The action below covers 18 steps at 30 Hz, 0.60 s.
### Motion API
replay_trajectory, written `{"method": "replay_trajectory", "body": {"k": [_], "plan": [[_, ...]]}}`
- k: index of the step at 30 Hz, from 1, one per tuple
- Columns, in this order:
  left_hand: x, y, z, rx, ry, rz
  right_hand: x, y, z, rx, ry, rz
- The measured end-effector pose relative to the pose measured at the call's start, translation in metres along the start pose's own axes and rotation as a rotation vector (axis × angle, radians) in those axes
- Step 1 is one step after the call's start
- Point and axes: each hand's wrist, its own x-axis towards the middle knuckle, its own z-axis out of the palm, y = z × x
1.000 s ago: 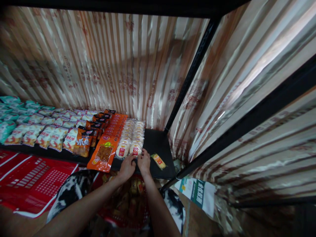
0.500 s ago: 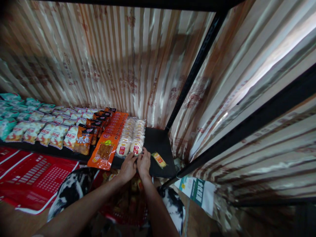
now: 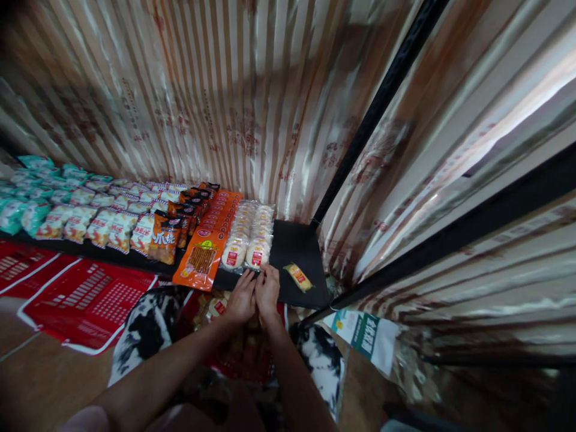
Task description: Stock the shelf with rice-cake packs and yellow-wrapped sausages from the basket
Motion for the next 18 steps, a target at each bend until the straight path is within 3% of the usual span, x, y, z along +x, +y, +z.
{"method": "replay_trajectory", "body": {"k": [7, 11, 15, 18], "plan": [[-0.049, -0.021, 0.010, 0.069, 0.002, 0.174, -0.043, 0.002, 0.005, 0.129, 0.018, -0.129], [-0.082, -0.046, 0.018, -0.016, -0.053, 0.172, -0.077, 0.004, 0.012, 0.144, -0.078, -0.147], [-0.103, -0.070, 0.024, -0.075, -0.158, -0.062, -0.111, 0.016, 0.031, 0.025, -0.374, -0.061], [-0.108, -0.084, 0.022, -0.045, -0.249, -0.442, -0.133, 0.038, 0.047, -0.105, -0.531, 0.021]]}}
